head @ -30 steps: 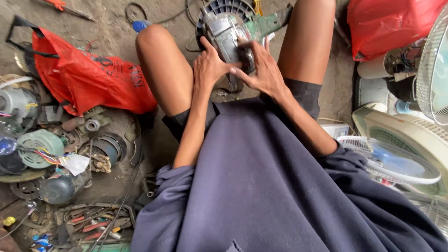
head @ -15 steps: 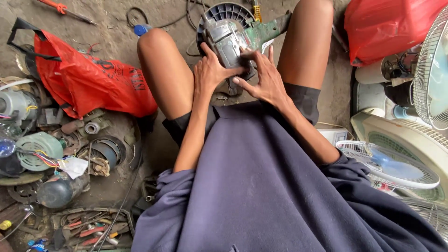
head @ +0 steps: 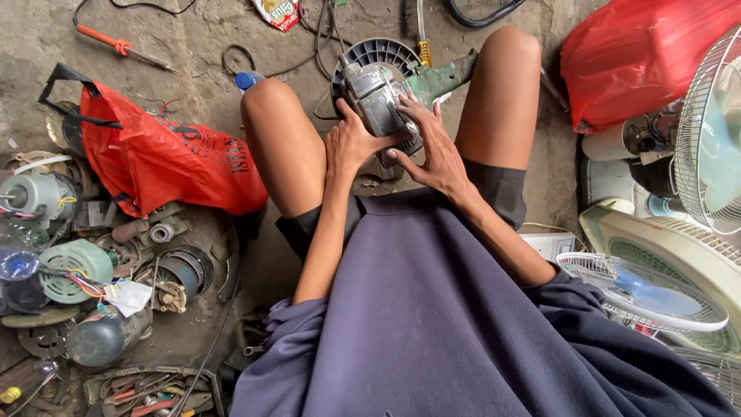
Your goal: Inspecting and disassembling an electric motor on a workshop floor
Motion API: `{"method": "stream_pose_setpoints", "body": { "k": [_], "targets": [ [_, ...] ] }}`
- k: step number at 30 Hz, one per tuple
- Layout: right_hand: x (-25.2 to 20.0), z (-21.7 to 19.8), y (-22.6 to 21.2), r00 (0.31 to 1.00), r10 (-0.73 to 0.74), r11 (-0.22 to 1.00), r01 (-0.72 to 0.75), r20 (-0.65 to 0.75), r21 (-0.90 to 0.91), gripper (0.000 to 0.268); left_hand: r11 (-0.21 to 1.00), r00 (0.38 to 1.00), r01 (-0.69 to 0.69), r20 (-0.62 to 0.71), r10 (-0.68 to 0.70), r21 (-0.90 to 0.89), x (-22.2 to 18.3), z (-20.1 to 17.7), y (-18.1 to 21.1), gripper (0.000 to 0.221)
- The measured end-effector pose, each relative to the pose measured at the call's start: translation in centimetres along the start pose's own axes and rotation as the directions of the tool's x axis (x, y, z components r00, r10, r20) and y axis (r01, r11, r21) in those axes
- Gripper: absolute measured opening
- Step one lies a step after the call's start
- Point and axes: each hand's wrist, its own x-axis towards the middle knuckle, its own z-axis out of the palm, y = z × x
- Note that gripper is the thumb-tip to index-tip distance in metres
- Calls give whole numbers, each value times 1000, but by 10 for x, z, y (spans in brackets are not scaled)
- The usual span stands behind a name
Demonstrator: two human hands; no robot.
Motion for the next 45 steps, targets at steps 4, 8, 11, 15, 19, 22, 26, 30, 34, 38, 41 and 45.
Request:
{"method": "stream_pose_setpoints", "body": {
  "k": [4, 8, 11, 15, 19, 22, 26, 30, 34, 38, 41, 45],
  "targets": [
    [0, 1, 3, 998, 1, 995, -7, -62, -99, 74, 998, 1000, -14, -22, 16, 68, 12, 19, -18, 174],
    [1, 3, 13, 999, 1, 968, -12, -47, -252, 74, 999, 999, -32, -20, 32, 9, 3, 7, -9, 176],
    [1, 2, 14, 1000, 7, 954, -12, -20, -299, 77, 999, 999, -33, -29, 33, 4, 5, 11, -11, 178],
    [-1, 5, 12, 999, -14, 944, 2, -35, -329, 76, 998, 998, -60, -36, 59, -19, 9, 13, -16, 179],
    [-4, 7, 9, 998, -34, 934, 10, -62, -356, 75, 998, 997, -63, -43, 64, 31, 17, 25, -27, 180],
    [-5, 9, 15, 998, -40, 920, 19, -46, -390, 73, 997, 996, -66, -55, 67, 34, 20, 26, -27, 182],
    [-6, 10, 11, 999, -15, 917, -3, -41, -399, 77, 998, 997, -56, -49, 57, 27, 16, 25, -26, 183],
    [-7, 11, 11, 999, -13, 921, -7, -48, -390, 78, 997, 998, -52, -44, 55, 56, 18, 28, -27, 180],
    [-6, 9, 10, 1000, -4, 914, -9, -31, -407, 78, 997, 997, -49, -54, 52, 56, 20, 30, -29, 181],
    [-7, 10, 12, 1000, -4, 913, -4, -18, -407, 75, 996, 998, -34, -55, 38, 77, 22, 36, -31, 175],
    [-6, 8, 6, 1000, 28, 915, -27, -4, -402, 78, 997, 998, -41, -55, 45, 62, 20, 31, -29, 178],
    [-9, 6, 2, 999, 46, 920, -39, 10, -391, 86, 998, 998, -41, -53, 44, 51, 18, 31, -26, 176]
  ]
}}
